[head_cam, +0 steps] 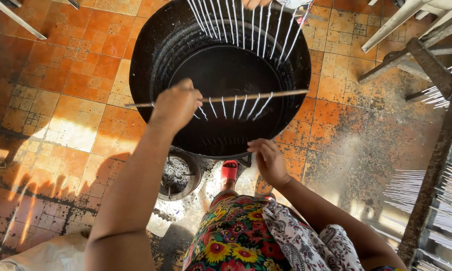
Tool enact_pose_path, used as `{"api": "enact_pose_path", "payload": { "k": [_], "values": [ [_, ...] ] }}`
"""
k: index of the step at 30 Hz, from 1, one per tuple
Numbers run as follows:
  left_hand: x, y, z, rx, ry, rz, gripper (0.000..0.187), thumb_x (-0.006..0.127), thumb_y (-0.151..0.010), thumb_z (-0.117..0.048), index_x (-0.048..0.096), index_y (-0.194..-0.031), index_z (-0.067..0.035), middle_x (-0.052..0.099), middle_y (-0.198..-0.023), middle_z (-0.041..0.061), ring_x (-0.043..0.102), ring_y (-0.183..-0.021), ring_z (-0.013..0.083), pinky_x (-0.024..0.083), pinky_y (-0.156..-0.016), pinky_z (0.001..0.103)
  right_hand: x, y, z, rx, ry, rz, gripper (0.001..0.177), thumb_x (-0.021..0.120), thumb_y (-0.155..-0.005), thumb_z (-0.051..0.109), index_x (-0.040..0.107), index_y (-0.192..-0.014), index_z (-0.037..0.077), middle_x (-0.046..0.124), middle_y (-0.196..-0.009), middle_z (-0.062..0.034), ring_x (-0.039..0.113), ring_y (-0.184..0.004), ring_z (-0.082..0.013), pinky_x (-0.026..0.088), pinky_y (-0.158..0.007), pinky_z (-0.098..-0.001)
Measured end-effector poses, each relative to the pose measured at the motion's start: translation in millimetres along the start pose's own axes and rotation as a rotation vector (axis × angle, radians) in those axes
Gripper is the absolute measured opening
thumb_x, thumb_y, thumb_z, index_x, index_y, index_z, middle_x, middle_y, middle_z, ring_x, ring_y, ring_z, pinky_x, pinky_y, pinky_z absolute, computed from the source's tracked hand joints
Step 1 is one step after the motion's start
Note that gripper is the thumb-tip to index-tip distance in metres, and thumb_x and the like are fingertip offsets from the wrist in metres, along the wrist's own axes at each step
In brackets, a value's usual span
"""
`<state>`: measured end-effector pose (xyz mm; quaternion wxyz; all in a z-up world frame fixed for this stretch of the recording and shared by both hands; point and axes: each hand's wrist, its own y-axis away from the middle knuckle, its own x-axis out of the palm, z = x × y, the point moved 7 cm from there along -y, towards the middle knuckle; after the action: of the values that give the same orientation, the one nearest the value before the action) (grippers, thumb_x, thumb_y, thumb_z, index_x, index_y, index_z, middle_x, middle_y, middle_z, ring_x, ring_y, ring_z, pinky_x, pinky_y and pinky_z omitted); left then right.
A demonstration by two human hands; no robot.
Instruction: Dipping racks of candle wicks into a vat of melted wax to coat them and build up candle thickness.
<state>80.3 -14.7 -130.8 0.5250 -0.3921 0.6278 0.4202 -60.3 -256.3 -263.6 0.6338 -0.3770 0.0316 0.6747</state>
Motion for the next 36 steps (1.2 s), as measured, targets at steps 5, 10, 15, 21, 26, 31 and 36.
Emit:
{"api": "enact_pose_path", "payload": {
  "k": [5, 10, 15, 21, 26, 31, 36],
  "values": [
    [94.5, -33.3, 17.3, 0.004, 0.05, 0.133, 0.013, 0.07, -0.096, -0.028, 0.079, -0.102, -0.021, 0.067, -0.108, 0.004, 0.074, -0.095, 0.03, 0.062, -0.085, 0.046, -18.0, -34.2, 5.7, 0.035, -0.054, -0.169, 0.031, 0.057, -0.09, -0.014, 0.067, -0.084, 0.015, 0.067, -0.106, 0.0009, 0.068, -0.103, -0.0228, 0.057, -0.088, -0.0375],
    [192.0, -99.4, 40.9, -0.004, 0.132, 0.265, 0.009, 0.073, -0.094, -0.024, 0.08, -0.098, -0.019, 0.067, -0.108, 0.006, 0.074, -0.096, 0.0314, 0.061, -0.085, 0.045, 2.1, -60.0, -11.2, 0.143, 0.178, -0.09, 0.031, 0.051, -0.09, -0.012, 0.06, -0.089, 0.018, 0.059, -0.115, 0.0021, 0.065, -0.105, -0.0256, 0.054, -0.089, -0.041],
    [306.4, -166.2, 70.6, -0.067, 0.227, 0.342, 0.014, 0.073, -0.092, -0.025, 0.08, -0.098, -0.014, 0.067, -0.113, 0.012, 0.073, -0.098, 0.0364, 0.06, -0.086, 0.051, 11.1, -60.0, -15.8, 0.295, 0.352, -0.049, 0.029, 0.055, -0.089, -0.006, 0.058, -0.088, 0.023, 0.059, -0.114, 0.0071, 0.062, -0.109, -0.0203, 0.047, -0.095, -0.0382],
    [314.6, -173.8, 75.6, -0.35, 0.482, 0.468, 0.035, 0.053, -0.095, -0.023, 0.068, -0.12, -0.003, 0.063, -0.135, 0.02, 0.062, -0.125, 0.0414, 0.048, -0.106, 0.057, 22.8, -53.0, -24.5, 0.404, 0.555, 0.071, 0.027, 0.057, -0.086, 0.002, 0.056, -0.088, 0.029, 0.058, -0.113, 0.0134, 0.06, -0.116, -0.0142, 0.044, -0.099, -0.0353],
    [344.1, -190.7, 75.5, -0.235, 0.376, 0.448, 0.035, 0.049, -0.096, -0.016, 0.073, -0.116, -0.001, 0.064, -0.139, 0.019, 0.061, -0.128, 0.0413, 0.05, -0.104, 0.054, 24.6, -52.2, -22.0, 0.418, 0.613, 0.09, 0.025, 0.058, -0.085, 0.004, 0.056, -0.086, 0.029, 0.06, -0.111, 0.0111, 0.06, -0.118, -0.0163, 0.042, -0.1, -0.0358],
    [345.8, -187.0, 71.9, -0.301, 0.42, 0.591, 0.048, 0.039, -0.101, -0.017, 0.06, -0.138, 0.005, 0.046, -0.159, 0.02, 0.045, -0.145, 0.036, 0.037, -0.119, 0.053, 24.0, -54.0, -15.3, 0.408, 0.639, 0.073, 0.029, 0.06, -0.082, 0.001, 0.057, -0.085, 0.03, 0.06, -0.113, 0.0098, 0.06, -0.118, -0.018, 0.043, -0.1, -0.0383],
    [348.3, -184.1, 67.1, -0.28, 0.427, 0.588, 0.048, 0.038, -0.1, -0.01, 0.057, -0.14, 0.009, 0.046, -0.157, 0.023, 0.046, -0.144, 0.0385, 0.038, -0.118, 0.056, 25.0, -53.2, -16.5, 0.402, 0.648, 0.064, 0.028, 0.059, -0.084, 0.002, 0.056, -0.084, 0.03, 0.06, -0.112, 0.0102, 0.06, -0.118, -0.0177, 0.043, -0.1, -0.0383]
  ]
}}
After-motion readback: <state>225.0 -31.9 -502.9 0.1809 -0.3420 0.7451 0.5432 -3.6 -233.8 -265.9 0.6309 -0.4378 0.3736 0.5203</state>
